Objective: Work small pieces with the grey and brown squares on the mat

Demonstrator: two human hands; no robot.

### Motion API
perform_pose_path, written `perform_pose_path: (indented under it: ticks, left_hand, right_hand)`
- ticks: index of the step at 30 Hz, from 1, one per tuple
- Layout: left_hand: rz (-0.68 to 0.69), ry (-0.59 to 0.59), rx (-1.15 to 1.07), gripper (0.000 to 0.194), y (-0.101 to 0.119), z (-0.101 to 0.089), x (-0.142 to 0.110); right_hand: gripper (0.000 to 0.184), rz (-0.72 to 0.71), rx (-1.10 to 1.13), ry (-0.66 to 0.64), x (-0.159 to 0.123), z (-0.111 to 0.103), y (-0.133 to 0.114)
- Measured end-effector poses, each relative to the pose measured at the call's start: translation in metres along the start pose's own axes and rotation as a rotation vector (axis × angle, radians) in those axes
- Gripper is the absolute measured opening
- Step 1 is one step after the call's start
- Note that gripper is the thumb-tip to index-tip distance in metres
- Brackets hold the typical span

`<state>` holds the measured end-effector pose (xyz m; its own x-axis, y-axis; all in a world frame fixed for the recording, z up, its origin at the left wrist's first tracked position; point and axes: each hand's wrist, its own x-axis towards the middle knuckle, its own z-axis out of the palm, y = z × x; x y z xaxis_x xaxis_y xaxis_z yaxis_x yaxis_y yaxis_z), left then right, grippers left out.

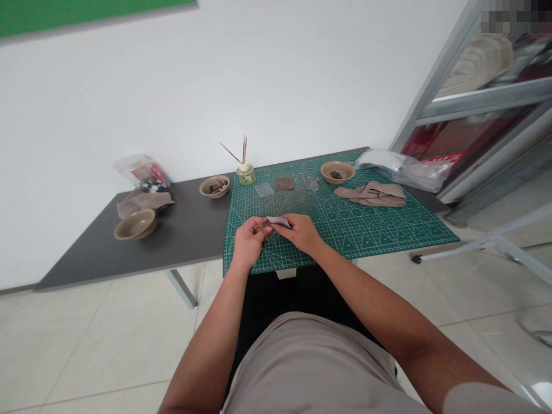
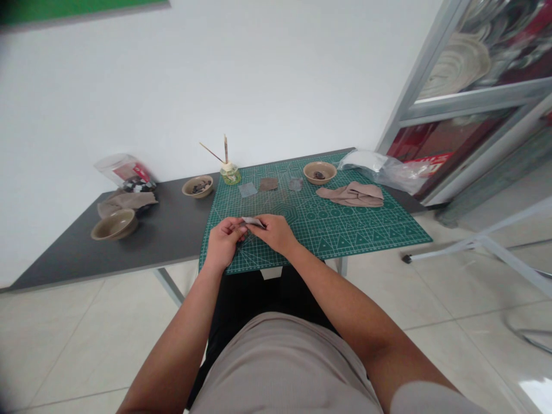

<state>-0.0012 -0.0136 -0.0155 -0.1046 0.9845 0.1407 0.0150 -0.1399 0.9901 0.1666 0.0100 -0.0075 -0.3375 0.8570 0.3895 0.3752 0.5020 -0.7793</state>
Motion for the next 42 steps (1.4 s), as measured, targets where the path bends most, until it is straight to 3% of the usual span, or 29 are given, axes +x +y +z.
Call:
perform_pose_path:
  ticks: [9,17,35,42]
  left_hand:
    - [0.005,-0.007,0.02,0.018,0.0008,-0.0005,-0.0004]
    - [-0.013,-0.032,-0.006,0.018,0.0029,0.0007,-0.0007]
    - [-0.014,0.0,0.014,0.018,0.0039,0.001,-0.002]
    - [-0.001,0.004,0.005,0.017,0.005,0.0014,-0.0028]
  right_hand:
    - [0.028,0.03,0.003,-0.009,0.0013,-0.0004,0.0016]
    - [0.017,-0.032,0.015,0.043,-0.0026,-0.0009,-0.0025]
    - [0.017,-0.016,-0.001,0.013,-0.0012,0.0008,0.0005]
    - [0.015,-0.009,-0.005,0.063,-0.0017,0.0029,0.001]
